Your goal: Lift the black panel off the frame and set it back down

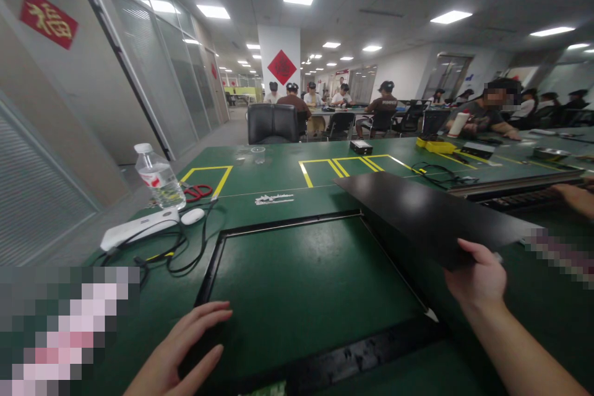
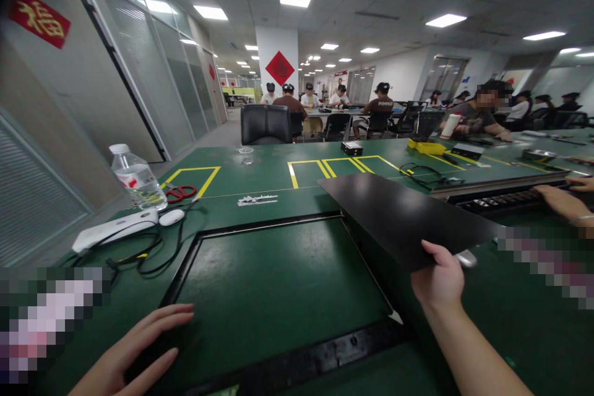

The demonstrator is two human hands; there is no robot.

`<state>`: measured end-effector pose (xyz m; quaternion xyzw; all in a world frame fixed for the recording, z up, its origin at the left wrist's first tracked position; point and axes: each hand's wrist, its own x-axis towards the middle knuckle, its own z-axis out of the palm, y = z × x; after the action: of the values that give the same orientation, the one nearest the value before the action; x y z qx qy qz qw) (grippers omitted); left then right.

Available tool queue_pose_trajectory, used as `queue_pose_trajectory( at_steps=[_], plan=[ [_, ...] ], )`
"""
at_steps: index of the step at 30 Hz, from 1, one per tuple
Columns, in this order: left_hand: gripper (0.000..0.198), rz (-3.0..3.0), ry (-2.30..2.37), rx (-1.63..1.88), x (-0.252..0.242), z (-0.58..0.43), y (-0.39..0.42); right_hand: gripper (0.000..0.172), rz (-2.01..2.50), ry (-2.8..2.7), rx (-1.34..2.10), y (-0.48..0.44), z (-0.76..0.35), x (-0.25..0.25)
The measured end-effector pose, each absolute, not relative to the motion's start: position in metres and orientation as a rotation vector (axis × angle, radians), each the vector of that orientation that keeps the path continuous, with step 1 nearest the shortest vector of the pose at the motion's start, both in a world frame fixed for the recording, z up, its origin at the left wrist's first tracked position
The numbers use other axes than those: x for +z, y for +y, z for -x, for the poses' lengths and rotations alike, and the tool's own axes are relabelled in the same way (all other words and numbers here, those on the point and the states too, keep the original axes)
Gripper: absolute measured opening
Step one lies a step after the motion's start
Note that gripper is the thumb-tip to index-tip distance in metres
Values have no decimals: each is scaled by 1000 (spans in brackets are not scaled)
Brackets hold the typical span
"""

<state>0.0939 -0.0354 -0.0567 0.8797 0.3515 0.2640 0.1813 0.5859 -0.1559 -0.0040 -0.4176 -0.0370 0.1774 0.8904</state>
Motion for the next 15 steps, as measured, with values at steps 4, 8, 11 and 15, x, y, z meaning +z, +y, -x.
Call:
queue_pose_trajectory(
  at_steps=[4,8,11,15],
  plan=[
    [38,-2531,973,727,-56,-96,-37,14,857,-26,281,-154,-584,0],
    [37,-2543,968,696,-58,-95,-37,14,859,-11,259,-154,-585,1],
    [37,-2541,956,667,-62,-92,-37,18,851,-15,223,-153,-587,0],
    [37,-2531,958,665,-65,-93,-37,24,849,-24,212,-152,-591,-5]
  ],
)
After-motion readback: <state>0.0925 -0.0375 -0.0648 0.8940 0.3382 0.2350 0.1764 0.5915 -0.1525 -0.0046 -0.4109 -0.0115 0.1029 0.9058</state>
